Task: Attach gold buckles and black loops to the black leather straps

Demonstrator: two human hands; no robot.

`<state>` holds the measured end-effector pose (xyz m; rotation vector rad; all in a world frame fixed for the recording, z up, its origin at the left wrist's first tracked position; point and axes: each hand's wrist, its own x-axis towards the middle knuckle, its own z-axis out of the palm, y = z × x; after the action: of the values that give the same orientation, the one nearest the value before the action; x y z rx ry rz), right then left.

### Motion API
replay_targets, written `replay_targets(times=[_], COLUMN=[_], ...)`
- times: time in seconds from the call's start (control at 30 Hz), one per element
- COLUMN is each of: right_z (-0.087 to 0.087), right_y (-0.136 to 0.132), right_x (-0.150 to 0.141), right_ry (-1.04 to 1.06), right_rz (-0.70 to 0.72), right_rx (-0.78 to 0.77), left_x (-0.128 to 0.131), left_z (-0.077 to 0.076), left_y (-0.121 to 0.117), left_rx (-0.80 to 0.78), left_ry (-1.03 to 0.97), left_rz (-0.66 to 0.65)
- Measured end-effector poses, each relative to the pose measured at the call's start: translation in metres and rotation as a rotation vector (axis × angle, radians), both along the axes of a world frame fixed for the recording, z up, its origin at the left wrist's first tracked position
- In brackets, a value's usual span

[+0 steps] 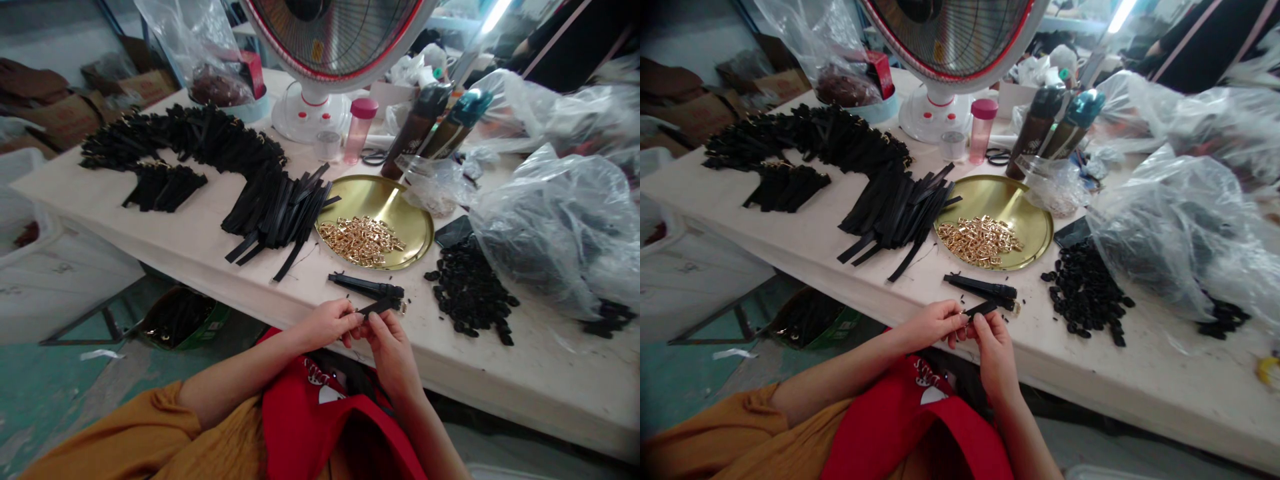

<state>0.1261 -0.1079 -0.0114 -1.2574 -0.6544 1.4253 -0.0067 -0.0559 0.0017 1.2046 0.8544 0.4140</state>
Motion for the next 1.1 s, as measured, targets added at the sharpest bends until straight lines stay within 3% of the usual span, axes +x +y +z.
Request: replay_targets(times=[0.2,0.4,0.6,0.67,0.83,0.9,1.1], right_z=[-0.007,-0.007,-0.005,-0.003,0.002,0.001,-0.004], right_y=[-0.004,-0.001,0.000,0.000,-0.002,-0.001,0.002], right_x=[0.003,0.000,-0.001,-0.002,-0.002,-0.001,0.005], right_ry=[-0.074,0.179,0.231,0.194,-0.196,-0.235,0.199], right_rz=[-0.012,-0.004,0.017,0.019,0.006,0.046,0.108], right_rx=[-0.001,-0.078,-0.108,-0.104,-0.036,-0.020,-0.094], left_x=[0.001,0.000,-0.001,0.000,0.002,0.001,-0.002], left_z=[-0.002,-0.002,-0.006,-0.008,-0.012,-0.011,-0.001], left_y=[-0.002,-0.003,-0.003,-0.004,-0.007,-0.006,-0.002], left_rx=[-0.060,-0.137,-0.212,-0.222,-0.190,-0.169,-0.153], left_ry=[0.037,-0.003,0.009,0.016,0.081,0.098,0.056], left_rz=[-0.015,-0.044,-0.024,-0.009,0.020,0.024,-0.042])
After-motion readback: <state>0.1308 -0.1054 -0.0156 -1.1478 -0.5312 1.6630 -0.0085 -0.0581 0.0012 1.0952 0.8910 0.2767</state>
